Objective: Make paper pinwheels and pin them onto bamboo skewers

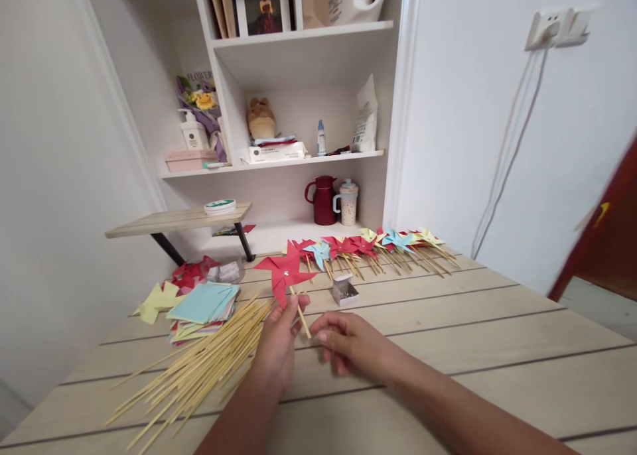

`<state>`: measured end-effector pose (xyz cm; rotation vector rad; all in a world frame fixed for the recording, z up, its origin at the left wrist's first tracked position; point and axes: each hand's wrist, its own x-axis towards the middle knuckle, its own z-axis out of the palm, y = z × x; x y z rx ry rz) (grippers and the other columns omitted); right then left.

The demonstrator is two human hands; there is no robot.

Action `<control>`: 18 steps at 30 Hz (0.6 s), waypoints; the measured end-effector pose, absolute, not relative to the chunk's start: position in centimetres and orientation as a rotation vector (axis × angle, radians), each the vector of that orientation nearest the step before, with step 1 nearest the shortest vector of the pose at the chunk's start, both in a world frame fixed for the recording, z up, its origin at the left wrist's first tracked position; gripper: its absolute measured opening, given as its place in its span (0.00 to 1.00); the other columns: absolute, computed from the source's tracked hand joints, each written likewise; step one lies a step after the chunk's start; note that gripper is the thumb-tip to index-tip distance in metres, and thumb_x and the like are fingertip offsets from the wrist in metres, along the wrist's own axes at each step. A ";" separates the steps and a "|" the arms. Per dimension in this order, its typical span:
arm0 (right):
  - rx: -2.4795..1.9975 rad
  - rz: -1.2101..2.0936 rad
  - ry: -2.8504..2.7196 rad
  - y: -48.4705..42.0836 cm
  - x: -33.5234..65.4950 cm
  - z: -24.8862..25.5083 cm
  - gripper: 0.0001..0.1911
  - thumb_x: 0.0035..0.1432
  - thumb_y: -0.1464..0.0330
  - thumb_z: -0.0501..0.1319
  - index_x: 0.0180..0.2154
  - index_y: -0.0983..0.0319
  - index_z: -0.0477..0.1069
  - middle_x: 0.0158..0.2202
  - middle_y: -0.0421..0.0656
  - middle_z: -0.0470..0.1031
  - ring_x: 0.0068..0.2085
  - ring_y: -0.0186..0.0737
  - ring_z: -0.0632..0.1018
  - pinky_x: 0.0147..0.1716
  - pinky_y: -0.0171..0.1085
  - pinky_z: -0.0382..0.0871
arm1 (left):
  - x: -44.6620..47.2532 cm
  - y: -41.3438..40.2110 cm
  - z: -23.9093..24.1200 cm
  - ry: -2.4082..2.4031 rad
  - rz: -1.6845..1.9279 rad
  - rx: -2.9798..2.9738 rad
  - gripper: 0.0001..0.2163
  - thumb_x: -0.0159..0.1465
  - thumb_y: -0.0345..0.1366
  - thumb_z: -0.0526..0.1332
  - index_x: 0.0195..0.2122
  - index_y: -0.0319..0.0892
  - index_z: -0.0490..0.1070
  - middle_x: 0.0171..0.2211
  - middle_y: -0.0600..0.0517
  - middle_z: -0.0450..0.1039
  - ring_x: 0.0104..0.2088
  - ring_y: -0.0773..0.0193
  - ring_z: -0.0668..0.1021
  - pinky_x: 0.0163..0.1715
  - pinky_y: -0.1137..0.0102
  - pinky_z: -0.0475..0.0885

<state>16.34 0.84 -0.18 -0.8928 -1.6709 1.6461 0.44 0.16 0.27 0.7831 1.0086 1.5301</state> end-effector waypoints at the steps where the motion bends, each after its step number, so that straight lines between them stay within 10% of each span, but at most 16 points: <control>1: -0.892 1.663 -1.681 0.8 16.1 -0.5 0.18 0.54 0.54 0.64 0.38 0.62 0.70 0.21 0.34 0.71 0.15 0.27 0.68 0.16 0.28 0.57 | 0.4 0.2 0.3 0.996 1.529 0.778 0.21 0.50 0.51 0.72 0.35 0.38 0.79 0.41 0.46 0.76 0.43 0.59 0.74 0.42 0.67 0.68; 18: -0.897 1.602 -1.642 0.8 15.5 -1.1 0.18 0.53 0.53 0.62 0.29 0.62 0.68 0.19 0.35 0.70 0.15 0.27 0.67 0.15 0.28 0.57 | 1.1 0.1 0.4 0.870 1.440 0.852 0.18 0.54 0.50 0.70 0.32 0.37 0.76 0.30 0.50 0.72 0.30 0.67 0.72 0.28 0.74 0.68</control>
